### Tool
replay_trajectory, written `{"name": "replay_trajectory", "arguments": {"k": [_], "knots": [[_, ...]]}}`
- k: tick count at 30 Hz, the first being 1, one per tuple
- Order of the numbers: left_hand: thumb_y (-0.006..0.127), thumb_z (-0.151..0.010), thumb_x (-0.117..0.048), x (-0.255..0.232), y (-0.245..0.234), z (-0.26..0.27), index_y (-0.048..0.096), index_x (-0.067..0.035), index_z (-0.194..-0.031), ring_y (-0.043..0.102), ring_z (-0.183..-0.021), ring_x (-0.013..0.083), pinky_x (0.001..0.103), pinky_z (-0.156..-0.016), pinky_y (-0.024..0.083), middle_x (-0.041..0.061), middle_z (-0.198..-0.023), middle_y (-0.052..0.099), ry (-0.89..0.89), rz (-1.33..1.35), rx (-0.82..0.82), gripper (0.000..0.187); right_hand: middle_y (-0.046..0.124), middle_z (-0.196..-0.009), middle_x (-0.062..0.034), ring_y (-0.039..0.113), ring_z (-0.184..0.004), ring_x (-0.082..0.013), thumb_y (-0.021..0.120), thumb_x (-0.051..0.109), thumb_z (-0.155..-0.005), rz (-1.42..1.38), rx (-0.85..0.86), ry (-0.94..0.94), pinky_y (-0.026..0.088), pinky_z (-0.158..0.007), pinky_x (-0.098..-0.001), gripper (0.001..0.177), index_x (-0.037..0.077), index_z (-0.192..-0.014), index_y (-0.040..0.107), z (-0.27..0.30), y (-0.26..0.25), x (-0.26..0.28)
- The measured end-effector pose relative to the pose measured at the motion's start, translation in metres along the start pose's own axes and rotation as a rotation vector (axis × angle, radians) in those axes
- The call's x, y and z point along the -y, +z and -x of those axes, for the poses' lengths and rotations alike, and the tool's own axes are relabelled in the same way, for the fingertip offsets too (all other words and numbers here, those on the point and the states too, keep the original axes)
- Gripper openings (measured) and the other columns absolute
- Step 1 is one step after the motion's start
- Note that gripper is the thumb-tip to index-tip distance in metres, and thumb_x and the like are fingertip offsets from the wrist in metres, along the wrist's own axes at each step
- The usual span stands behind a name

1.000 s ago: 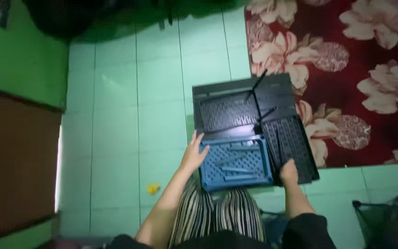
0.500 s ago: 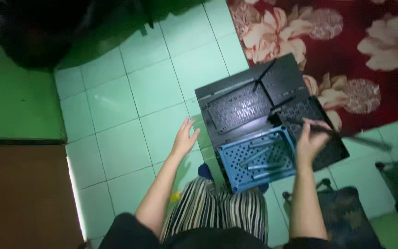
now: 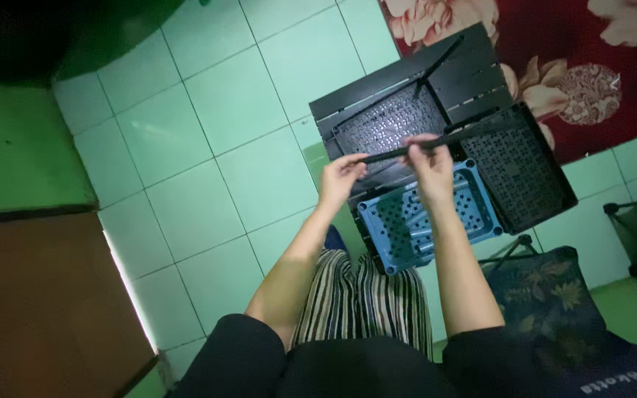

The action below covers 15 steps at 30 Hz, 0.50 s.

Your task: The person assembles a small plastic stool by inserting black rods into slots on black and blue trays, then stacking the trays together. The person repeatedly adjusts and reinserts the rods to secure the structure.

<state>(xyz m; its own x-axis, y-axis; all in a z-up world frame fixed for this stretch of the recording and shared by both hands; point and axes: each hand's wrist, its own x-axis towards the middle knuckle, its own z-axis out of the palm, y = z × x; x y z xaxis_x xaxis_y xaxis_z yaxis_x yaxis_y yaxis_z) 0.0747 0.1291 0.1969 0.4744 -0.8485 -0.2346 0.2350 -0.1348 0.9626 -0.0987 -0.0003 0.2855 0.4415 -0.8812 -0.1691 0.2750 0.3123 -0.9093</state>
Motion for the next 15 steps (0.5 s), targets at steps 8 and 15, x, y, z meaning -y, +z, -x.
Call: {"name": "replay_trajectory", "arguments": {"k": [8, 15], "knots": [[0.07, -0.095, 0.001, 0.014, -0.069, 0.001, 0.074, -0.003, -0.114, 0.071, -0.09, 0.0102, 0.024, -0.083, 0.057, 0.002, -0.104, 0.076, 0.112, -0.11, -0.32, 0.019, 0.058, -0.128, -0.0155, 0.06, -0.106, -0.02, 0.072, 0.003, -0.099, 0.488, -0.105, -0.354, 0.054, -0.095, -0.0318, 0.063, 0.013, -0.15, 0.037, -0.015, 0.007, -0.007], [0.075, -0.094, -0.001, -0.093, -0.079, 0.035, 0.073, -0.012, -0.113, 0.074, -0.1, 0.0193, 0.03, -0.091, 0.062, 0.007, -0.112, 0.075, 0.475, -0.58, -0.271, 0.022, 0.051, -0.121, -0.0286, 0.056, -0.104, -0.0395, 0.08, 0.002, -0.076, 1.232, 0.012, -0.337, 0.049, -0.091, -0.0439, 0.05, 0.002, -0.124, 0.067, -0.009, 0.065, -0.066]]}}
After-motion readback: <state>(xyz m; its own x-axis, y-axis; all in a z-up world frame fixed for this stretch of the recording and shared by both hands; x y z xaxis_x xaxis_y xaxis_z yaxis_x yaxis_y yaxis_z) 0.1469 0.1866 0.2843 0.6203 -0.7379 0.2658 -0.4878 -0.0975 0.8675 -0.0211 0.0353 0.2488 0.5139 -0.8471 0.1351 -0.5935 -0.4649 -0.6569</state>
